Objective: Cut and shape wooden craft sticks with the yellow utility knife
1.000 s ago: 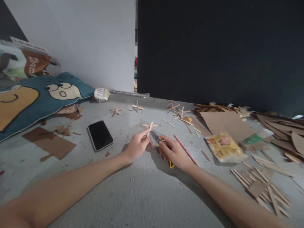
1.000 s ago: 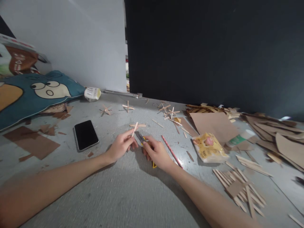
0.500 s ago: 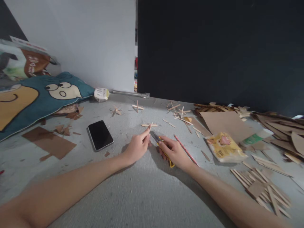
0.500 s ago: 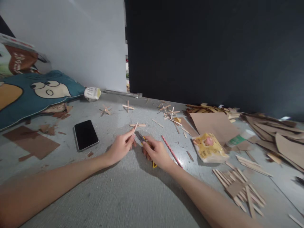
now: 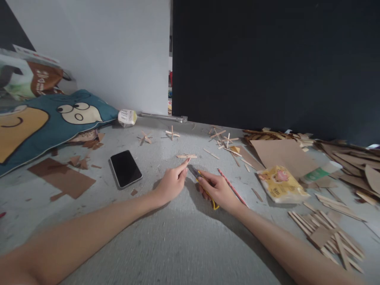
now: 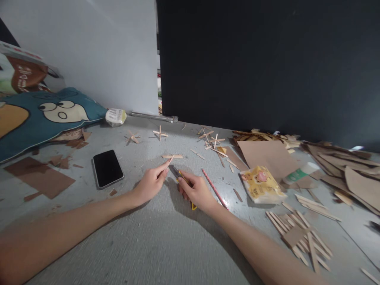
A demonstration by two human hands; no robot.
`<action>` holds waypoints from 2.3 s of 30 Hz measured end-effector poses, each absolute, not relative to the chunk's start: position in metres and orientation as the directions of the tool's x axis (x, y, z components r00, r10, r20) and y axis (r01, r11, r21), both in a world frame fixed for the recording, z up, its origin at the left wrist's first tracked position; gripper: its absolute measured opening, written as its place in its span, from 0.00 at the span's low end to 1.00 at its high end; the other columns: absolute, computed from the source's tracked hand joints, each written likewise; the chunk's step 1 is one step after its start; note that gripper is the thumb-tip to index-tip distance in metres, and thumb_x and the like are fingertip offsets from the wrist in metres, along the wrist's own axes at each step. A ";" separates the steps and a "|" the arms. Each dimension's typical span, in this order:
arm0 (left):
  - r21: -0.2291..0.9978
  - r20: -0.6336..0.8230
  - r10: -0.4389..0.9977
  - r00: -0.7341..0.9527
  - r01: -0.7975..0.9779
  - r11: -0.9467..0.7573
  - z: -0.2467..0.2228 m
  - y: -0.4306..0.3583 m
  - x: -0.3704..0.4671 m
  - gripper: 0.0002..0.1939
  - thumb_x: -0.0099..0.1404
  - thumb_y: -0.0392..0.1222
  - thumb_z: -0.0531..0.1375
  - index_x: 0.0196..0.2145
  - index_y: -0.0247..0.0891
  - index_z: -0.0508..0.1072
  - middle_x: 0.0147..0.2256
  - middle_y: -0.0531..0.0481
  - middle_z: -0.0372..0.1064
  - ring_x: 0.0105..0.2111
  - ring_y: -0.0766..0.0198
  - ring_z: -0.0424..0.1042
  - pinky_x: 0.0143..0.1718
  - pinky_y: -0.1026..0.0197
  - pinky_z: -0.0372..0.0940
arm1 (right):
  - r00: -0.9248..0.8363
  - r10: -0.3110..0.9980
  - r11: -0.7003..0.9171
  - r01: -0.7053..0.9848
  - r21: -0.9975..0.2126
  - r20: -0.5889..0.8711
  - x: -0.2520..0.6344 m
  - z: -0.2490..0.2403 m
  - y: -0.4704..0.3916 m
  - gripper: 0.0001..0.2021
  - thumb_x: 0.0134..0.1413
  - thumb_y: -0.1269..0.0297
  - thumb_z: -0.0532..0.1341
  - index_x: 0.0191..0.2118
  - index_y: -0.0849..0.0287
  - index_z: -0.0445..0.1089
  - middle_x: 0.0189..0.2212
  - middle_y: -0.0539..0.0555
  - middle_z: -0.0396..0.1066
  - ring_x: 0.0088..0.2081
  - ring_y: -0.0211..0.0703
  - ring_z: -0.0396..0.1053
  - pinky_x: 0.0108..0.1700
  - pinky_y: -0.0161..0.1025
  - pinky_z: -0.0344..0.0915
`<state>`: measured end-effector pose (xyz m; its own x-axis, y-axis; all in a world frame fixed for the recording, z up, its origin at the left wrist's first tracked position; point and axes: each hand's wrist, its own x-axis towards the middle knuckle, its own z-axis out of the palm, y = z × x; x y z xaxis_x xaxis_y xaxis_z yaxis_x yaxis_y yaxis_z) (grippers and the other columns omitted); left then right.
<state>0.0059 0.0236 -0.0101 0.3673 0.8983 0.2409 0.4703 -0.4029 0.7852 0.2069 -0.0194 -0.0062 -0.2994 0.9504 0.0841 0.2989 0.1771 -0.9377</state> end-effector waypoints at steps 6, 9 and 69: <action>0.773 0.217 0.898 0.383 0.494 -0.398 -0.009 0.024 0.006 0.31 0.76 0.47 0.48 0.69 0.27 0.65 0.22 0.58 0.56 0.23 0.67 0.49 0.27 0.64 0.51 | -0.291 0.953 0.179 0.313 -0.933 0.085 0.206 -0.006 -0.020 0.20 0.68 0.44 0.55 0.31 0.55 0.63 0.23 0.47 0.66 0.20 0.34 0.64 0.22 0.32 0.60; 0.769 0.211 0.896 0.390 0.500 -0.399 -0.007 0.023 0.006 0.31 0.76 0.47 0.47 0.69 0.27 0.65 0.21 0.59 0.53 0.22 0.66 0.50 0.27 0.64 0.51 | -0.297 0.950 0.187 0.308 -0.933 0.092 0.206 -0.005 -0.019 0.20 0.68 0.45 0.55 0.31 0.55 0.64 0.23 0.47 0.66 0.20 0.34 0.64 0.22 0.32 0.59; 0.982 0.141 0.881 0.452 0.048 -0.181 -0.009 0.032 0.007 0.34 0.76 0.56 0.53 0.70 0.30 0.63 0.28 0.49 0.74 0.16 0.73 0.56 0.18 0.68 0.53 | -0.304 0.931 0.296 0.312 -0.903 0.201 0.211 -0.005 -0.019 0.27 0.67 0.39 0.55 0.45 0.59 0.77 0.29 0.51 0.64 0.32 0.43 0.62 0.36 0.37 0.60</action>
<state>0.0067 0.0325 -0.0092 0.4517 0.8810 0.1406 0.0477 -0.1812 0.9823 0.2106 -0.0192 -0.0053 -0.3039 0.9313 0.2007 0.3118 0.2963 -0.9027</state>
